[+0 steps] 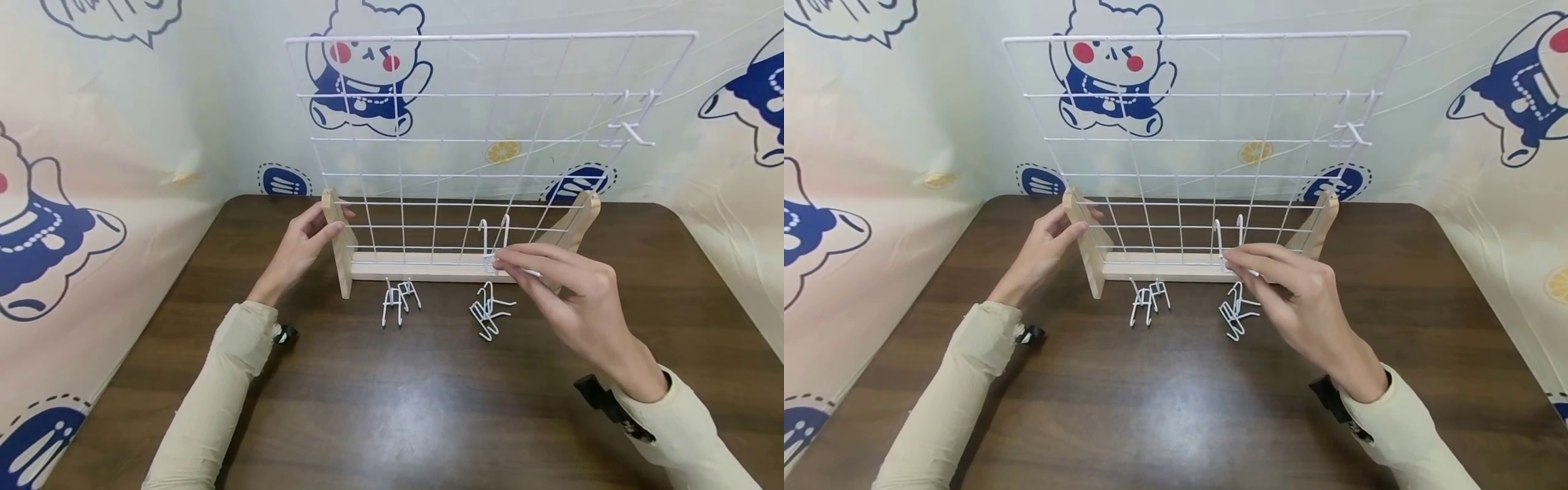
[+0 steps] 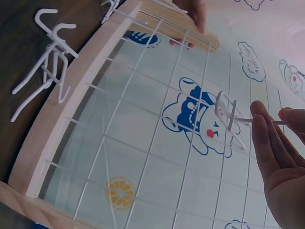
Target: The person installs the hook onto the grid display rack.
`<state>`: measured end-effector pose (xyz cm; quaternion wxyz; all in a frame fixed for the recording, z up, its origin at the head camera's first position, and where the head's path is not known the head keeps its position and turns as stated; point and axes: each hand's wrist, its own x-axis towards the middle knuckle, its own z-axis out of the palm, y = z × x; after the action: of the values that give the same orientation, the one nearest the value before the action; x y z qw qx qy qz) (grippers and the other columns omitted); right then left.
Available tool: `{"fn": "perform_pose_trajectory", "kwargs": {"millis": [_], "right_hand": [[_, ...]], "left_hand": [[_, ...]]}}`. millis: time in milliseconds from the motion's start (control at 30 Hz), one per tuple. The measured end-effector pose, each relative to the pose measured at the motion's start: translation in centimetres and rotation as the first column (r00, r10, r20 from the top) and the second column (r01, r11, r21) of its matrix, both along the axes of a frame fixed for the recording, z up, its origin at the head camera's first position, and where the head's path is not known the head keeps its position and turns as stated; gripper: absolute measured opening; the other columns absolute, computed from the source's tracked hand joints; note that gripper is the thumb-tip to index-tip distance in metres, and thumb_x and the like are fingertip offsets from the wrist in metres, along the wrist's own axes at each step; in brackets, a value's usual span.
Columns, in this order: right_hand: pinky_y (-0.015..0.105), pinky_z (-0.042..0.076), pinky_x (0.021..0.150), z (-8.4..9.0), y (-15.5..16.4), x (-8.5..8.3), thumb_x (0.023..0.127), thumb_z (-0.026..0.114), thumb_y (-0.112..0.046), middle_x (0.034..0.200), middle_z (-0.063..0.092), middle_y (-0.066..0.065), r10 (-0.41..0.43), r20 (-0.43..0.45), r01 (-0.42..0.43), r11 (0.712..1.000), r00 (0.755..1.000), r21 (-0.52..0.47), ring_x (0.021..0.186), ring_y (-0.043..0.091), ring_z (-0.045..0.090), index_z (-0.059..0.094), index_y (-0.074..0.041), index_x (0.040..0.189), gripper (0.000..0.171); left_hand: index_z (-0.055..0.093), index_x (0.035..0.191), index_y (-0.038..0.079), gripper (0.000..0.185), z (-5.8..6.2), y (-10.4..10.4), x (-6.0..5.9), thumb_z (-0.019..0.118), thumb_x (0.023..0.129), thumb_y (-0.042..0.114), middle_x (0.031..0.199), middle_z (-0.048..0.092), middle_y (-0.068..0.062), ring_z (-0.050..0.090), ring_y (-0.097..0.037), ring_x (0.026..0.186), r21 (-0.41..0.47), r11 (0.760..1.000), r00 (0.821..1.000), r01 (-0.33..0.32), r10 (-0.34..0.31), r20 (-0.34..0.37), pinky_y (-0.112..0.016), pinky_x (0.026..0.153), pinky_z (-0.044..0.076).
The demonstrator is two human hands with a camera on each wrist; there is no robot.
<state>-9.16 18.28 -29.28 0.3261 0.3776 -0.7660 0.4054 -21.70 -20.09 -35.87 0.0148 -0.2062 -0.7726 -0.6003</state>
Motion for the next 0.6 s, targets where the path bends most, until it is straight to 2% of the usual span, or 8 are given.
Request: {"fn": "perform_pose_trajectory", "kwargs": {"millis": [100,267,433,533,600], "right_hand": [[0.015,0.047,0.081,0.3,-0.2,-0.1,0.086,0.068,0.006,0.103,0.074,0.013,0.001,0.0,-0.001,1.0,1.0,-0.013,0.099,0.01,0.068,0.077,0.001,0.103,0.02],[0.019,0.049,0.088,0.8,-0.5,-0.3,0.088,0.068,0.004,0.102,0.075,0.014,0.014,0.003,-0.014,0.999,1.0,-0.04,0.1,0.011,0.069,0.077,0.001,0.102,0.018],[0.023,0.05,0.09,1.4,-0.8,-0.3,0.082,0.069,0.013,0.098,0.075,0.015,0.039,0.039,-0.035,0.995,0.998,-0.089,0.101,0.014,0.069,0.077,0.004,0.099,0.021],[0.024,0.052,0.087,2.1,-1.0,-0.2,0.078,0.066,0.023,0.097,0.073,0.021,0.137,0.112,-0.116,0.978,0.984,-0.176,0.098,0.017,0.07,0.074,0.011,0.099,0.026],[0.019,0.054,0.077,2.7,-1.1,-0.1,0.078,0.063,0.027,0.099,0.072,0.025,0.212,0.16,-0.171,0.957,0.964,-0.236,0.094,0.017,0.071,0.071,0.015,0.101,0.028]], "left_hand": [[0.052,0.139,0.011,0.04,-0.6,-0.2,-0.5,0.058,0.102,0.023,0.132,0.059,-0.015,0.054,-0.024,0.121,-0.003,1.0,1.0,-0.002,0.002,0.003,-0.052,0.106,0.041],[0.054,0.138,0.013,0.039,-0.6,-0.3,-0.5,0.058,0.102,0.024,0.131,0.06,-0.013,0.055,-0.023,0.12,-0.002,1.0,1.0,-0.004,0.004,-0.004,-0.049,0.105,0.043],[0.056,0.136,0.015,0.036,-0.7,-0.2,-0.5,0.058,0.102,0.024,0.13,0.061,-0.013,0.055,-0.022,0.119,0.001,1.0,1.0,-0.004,0.004,-0.009,-0.045,0.103,0.044],[0.056,0.136,0.015,0.035,-0.7,-0.2,-0.5,0.058,0.102,0.023,0.131,0.06,-0.013,0.055,-0.021,0.119,0.0,1.0,1.0,-0.006,0.006,-0.009,-0.044,0.103,0.045],[0.056,0.136,0.015,0.034,-0.7,-0.3,-0.6,0.057,0.102,0.022,0.13,0.061,-0.012,0.055,-0.021,0.119,0.003,1.0,1.0,-0.006,0.006,-0.009,-0.043,0.102,0.045]]}}
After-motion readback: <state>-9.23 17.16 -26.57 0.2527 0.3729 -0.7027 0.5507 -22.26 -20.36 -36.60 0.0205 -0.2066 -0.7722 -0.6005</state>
